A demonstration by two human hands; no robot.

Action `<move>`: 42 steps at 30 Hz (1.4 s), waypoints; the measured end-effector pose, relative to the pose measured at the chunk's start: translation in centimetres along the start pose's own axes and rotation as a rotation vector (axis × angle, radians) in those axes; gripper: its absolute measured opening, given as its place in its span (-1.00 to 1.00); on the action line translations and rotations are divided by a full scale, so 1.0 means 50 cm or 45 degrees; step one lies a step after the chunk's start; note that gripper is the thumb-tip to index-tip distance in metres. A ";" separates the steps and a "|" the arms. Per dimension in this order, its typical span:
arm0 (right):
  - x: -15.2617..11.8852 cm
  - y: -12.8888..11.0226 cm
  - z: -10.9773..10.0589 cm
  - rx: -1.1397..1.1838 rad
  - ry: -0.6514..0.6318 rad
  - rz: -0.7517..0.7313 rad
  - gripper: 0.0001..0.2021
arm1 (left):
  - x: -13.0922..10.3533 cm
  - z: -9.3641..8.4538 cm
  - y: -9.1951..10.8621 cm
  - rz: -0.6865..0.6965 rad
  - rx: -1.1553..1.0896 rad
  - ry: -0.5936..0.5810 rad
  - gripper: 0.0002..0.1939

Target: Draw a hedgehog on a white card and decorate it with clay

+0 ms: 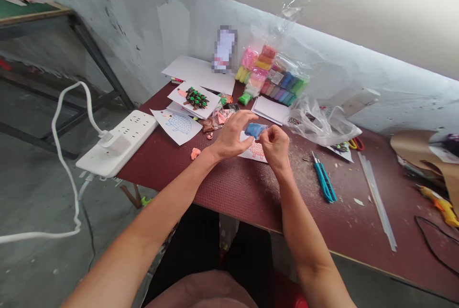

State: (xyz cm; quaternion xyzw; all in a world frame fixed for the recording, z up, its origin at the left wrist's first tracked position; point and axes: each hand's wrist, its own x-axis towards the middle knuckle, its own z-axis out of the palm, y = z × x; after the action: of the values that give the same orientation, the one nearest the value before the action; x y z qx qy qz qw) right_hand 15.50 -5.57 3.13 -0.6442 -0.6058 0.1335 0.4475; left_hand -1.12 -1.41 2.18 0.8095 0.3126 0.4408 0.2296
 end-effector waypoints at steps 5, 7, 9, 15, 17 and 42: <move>0.003 0.009 -0.001 0.125 -0.138 -0.027 -0.72 | 0.003 -0.002 -0.025 -0.168 -0.141 -0.234 -0.56; 0.002 0.010 -0.001 0.206 -0.145 0.018 -0.70 | 0.004 -0.006 -0.029 -0.209 -0.149 -0.215 -0.72; 0.001 0.007 -0.001 0.277 -0.164 0.054 -0.69 | 0.007 -0.011 -0.029 -0.200 -0.127 -0.169 -0.82; 0.003 0.001 -0.012 0.292 -0.267 0.037 -0.71 | 0.013 -0.017 -0.033 -0.210 -0.101 -0.109 -0.84; 0.005 0.004 -0.015 0.259 -0.290 0.031 -0.66 | 0.013 -0.015 -0.035 -0.232 -0.083 -0.131 -0.79; -0.003 -0.017 -0.013 -0.125 -0.195 -0.105 -0.86 | 0.005 -0.012 -0.032 -0.352 -0.550 -0.197 -0.70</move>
State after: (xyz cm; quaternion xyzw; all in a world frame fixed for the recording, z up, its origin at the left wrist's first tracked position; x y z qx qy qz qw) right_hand 15.38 -6.09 4.07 -0.6277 -0.6700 0.1338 0.3730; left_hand -1.99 -0.05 1.60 0.7227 0.3004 0.3986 0.4782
